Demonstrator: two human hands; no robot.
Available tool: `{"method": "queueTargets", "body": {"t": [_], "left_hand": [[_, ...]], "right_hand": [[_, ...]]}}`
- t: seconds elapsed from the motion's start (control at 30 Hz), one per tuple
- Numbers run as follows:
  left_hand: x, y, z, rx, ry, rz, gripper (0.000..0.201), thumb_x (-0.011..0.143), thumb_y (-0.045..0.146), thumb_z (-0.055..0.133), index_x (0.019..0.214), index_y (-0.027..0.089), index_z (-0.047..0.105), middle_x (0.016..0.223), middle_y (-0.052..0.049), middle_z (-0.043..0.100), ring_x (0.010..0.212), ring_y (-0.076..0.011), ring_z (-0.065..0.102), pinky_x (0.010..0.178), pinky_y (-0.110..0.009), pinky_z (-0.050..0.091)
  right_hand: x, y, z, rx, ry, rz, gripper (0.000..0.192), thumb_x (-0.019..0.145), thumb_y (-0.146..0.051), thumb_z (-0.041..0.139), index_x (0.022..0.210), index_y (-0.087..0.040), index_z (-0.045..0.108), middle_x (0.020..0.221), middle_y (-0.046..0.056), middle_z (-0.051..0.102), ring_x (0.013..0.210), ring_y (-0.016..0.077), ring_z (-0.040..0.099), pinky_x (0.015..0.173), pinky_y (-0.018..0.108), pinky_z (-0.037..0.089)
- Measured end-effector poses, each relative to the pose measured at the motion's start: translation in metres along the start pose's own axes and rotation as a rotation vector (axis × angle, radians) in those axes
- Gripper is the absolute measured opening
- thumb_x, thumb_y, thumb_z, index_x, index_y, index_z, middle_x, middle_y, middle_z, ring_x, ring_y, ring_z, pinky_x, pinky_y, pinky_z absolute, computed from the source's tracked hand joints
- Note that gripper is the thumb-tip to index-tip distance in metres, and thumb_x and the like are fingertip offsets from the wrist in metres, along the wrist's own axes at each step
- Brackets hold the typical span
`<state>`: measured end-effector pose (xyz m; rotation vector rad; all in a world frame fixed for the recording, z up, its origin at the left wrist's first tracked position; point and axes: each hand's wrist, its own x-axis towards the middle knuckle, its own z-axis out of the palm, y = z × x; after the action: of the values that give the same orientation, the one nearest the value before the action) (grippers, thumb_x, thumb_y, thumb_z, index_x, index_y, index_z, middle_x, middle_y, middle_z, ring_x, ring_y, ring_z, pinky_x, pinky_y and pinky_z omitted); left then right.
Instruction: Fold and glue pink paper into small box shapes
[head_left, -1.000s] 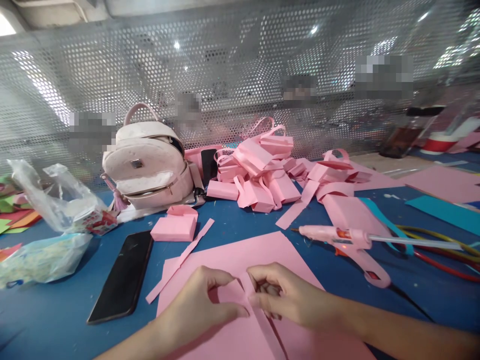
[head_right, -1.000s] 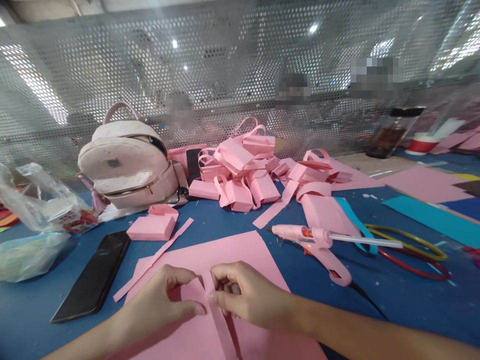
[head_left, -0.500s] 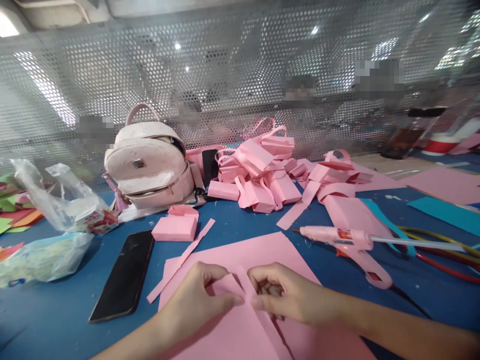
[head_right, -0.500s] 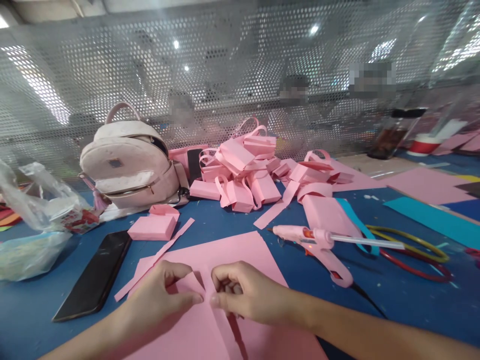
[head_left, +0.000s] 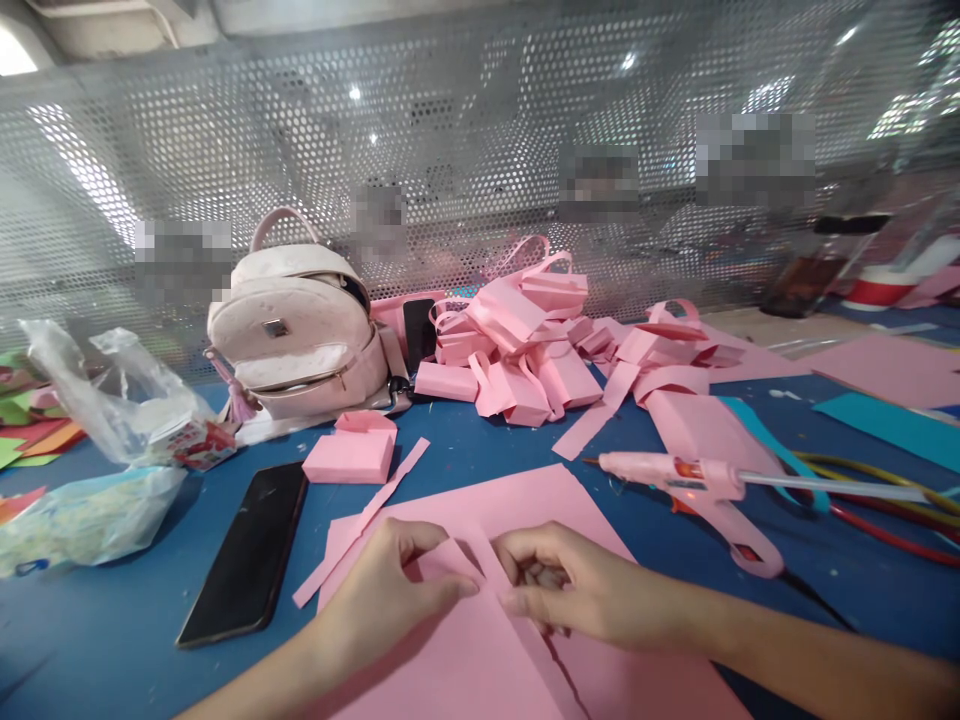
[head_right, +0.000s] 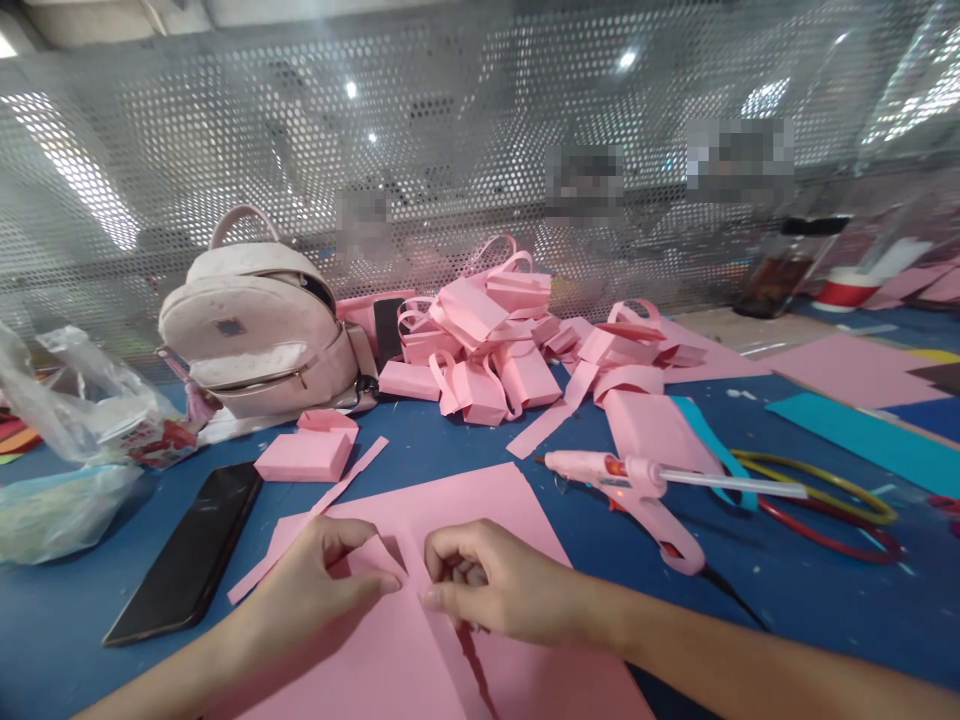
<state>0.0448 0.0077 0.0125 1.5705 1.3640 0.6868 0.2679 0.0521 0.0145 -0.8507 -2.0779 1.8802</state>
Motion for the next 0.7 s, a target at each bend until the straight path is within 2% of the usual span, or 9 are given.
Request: {"method": "queueTargets", "body": {"t": [0.1, 0.27, 0.5, 0.57, 0.63, 0.7], "left_hand": [[-0.001, 0.002, -0.001, 0.014, 0.006, -0.005, 0.019, 0.077, 0.029, 0.067, 0.063, 0.016, 0.067, 0.061, 0.004, 0.049, 0.065, -0.0124, 0.043, 0.061, -0.023, 0.036], [-0.002, 0.008, -0.002, 0.030, 0.016, -0.001, 0.020, 0.079, 0.031, 0.065, 0.068, 0.015, 0.072, 0.065, 0.001, 0.059, 0.069, -0.0153, 0.052, 0.066, -0.024, 0.041], [0.002, 0.002, -0.005, 0.105, 0.080, 0.010, 0.019, 0.079, 0.030, 0.065, 0.065, 0.017, 0.066, 0.066, 0.002, 0.058, 0.070, -0.0155, 0.052, 0.067, -0.024, 0.041], [0.003, 0.002, -0.007, 0.057, 0.066, 0.063, 0.012, 0.074, 0.029, 0.072, 0.080, 0.019, 0.070, 0.080, 0.001, 0.065, 0.079, -0.0167, 0.056, 0.074, -0.024, 0.043], [0.004, 0.003, -0.010, 0.058, 0.021, 0.076, 0.030, 0.066, 0.027, 0.079, 0.094, 0.020, 0.071, 0.091, 0.001, 0.068, 0.085, -0.0177, 0.057, 0.077, -0.024, 0.044], [0.004, 0.004, -0.013, 0.122, -0.039, 0.015, 0.026, 0.064, 0.028, 0.081, 0.088, 0.019, 0.074, 0.084, 0.002, 0.068, 0.078, -0.0165, 0.056, 0.070, -0.023, 0.043]], "right_hand": [[-0.001, 0.000, 0.000, -0.009, 0.027, -0.009, 0.037, 0.086, -0.047, 0.064, 0.072, -0.019, 0.045, 0.059, -0.006, 0.044, 0.054, 0.0087, 0.040, 0.051, 0.021, 0.028], [-0.002, -0.002, 0.001, -0.005, 0.062, 0.023, 0.037, 0.086, -0.048, 0.063, 0.073, -0.019, 0.045, 0.060, -0.005, 0.049, 0.055, 0.0092, 0.042, 0.052, 0.021, 0.031], [0.000, 0.000, 0.000, -0.015, 0.032, -0.012, 0.036, 0.085, -0.047, 0.065, 0.074, -0.018, 0.047, 0.061, -0.006, 0.041, 0.056, 0.0088, 0.039, 0.051, 0.021, 0.029], [0.000, 0.001, -0.001, -0.024, 0.032, -0.016, 0.035, 0.086, -0.046, 0.064, 0.074, -0.018, 0.048, 0.062, -0.006, 0.042, 0.056, 0.0088, 0.039, 0.051, 0.021, 0.029], [0.000, 0.001, -0.001, -0.009, 0.030, -0.022, 0.034, 0.086, -0.046, 0.064, 0.075, -0.017, 0.048, 0.064, -0.005, 0.043, 0.057, 0.0091, 0.039, 0.052, 0.022, 0.029], [-0.001, 0.000, -0.001, 0.019, 0.030, -0.023, 0.034, 0.085, -0.046, 0.064, 0.076, -0.017, 0.049, 0.067, -0.004, 0.043, 0.059, 0.0097, 0.040, 0.054, 0.022, 0.031]]}}
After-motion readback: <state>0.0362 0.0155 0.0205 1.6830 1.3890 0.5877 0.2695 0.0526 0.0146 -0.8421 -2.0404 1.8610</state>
